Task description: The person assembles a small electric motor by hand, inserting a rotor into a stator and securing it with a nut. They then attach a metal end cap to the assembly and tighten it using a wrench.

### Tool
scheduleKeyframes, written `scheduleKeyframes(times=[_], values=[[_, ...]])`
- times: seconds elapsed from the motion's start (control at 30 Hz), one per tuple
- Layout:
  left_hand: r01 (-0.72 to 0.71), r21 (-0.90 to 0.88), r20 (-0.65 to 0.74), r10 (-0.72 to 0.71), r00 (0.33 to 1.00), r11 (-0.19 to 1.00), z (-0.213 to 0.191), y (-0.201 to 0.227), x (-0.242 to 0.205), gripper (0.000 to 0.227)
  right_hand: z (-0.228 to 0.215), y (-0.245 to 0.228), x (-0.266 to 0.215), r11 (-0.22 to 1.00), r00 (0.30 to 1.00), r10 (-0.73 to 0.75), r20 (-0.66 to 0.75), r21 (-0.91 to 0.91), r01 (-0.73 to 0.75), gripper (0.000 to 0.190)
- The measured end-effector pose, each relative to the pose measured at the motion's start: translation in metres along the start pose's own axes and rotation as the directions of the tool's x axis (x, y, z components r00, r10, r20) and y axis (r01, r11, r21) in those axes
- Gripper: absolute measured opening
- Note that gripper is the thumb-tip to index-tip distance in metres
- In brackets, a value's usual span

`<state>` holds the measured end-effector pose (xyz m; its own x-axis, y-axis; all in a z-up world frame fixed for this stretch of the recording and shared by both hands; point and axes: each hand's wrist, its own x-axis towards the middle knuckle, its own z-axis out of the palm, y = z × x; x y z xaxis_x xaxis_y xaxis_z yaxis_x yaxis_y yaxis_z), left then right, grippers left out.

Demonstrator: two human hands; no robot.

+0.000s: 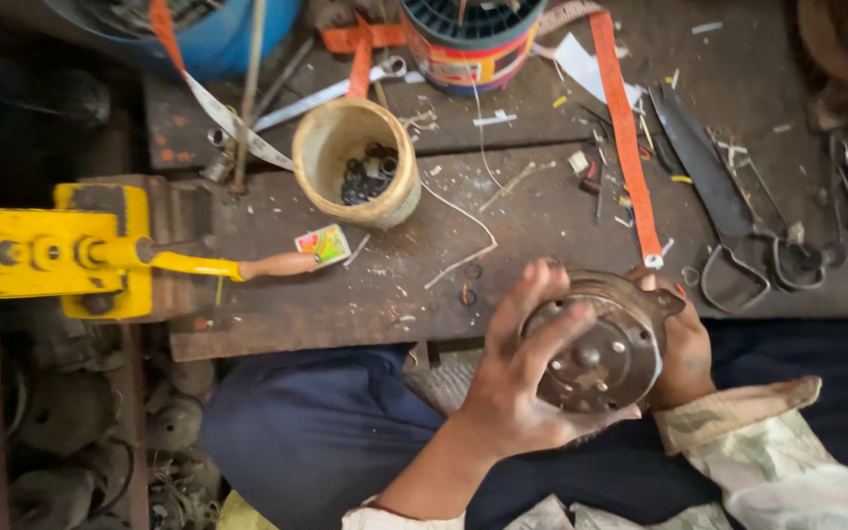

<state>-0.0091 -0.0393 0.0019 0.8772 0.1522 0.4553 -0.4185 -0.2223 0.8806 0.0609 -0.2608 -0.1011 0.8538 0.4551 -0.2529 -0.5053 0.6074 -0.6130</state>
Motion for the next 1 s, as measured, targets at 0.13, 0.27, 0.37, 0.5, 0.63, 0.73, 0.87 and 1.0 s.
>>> scheduleKeyframes(times=[0.13,0.27,0.37,0.5,0.63,0.73,0.87,1.0], values=[[0.051,0.111,0.152,-0.067,0.986,0.992,-0.014,0.020,0.018,0.101,-0.005,0.000,-0.003,0.851,0.982,0.186,-0.042,0.506,-0.140,0.027],[0.025,0.107,0.206,-0.047,0.977,0.994,-0.015,0.026,0.031,0.092,0.006,-0.004,0.001,0.807,0.978,0.207,0.030,0.560,-0.188,0.032],[0.007,0.122,0.218,-0.033,0.975,0.993,-0.017,0.027,0.036,0.092,0.006,-0.004,0.001,0.948,0.988,0.141,-0.070,0.296,-0.115,0.032],[0.009,0.147,0.245,-0.045,0.969,0.989,-0.019,0.026,0.040,0.094,0.011,-0.007,0.003,0.994,0.977,0.077,-0.200,-0.055,-0.090,0.032],[0.016,0.129,0.264,-0.049,0.963,0.992,-0.021,0.025,0.040,0.096,0.021,-0.009,0.007,0.993,0.957,0.122,-0.263,0.038,-0.116,0.029],[0.042,0.147,0.249,-0.078,0.965,0.988,-0.021,0.023,0.037,0.096,0.021,-0.010,0.001,0.973,0.958,0.103,-0.266,-0.171,-0.152,0.035],[0.087,0.173,0.200,-0.121,0.972,0.981,-0.025,0.020,0.036,0.098,0.027,-0.012,-0.005,0.837,0.981,-0.108,-0.163,-0.547,0.002,0.025],[0.104,0.138,0.191,-0.129,0.973,0.985,-0.033,0.012,0.035,0.099,0.031,-0.010,-0.011,0.865,0.987,-0.114,-0.110,-0.500,0.045,0.019]])
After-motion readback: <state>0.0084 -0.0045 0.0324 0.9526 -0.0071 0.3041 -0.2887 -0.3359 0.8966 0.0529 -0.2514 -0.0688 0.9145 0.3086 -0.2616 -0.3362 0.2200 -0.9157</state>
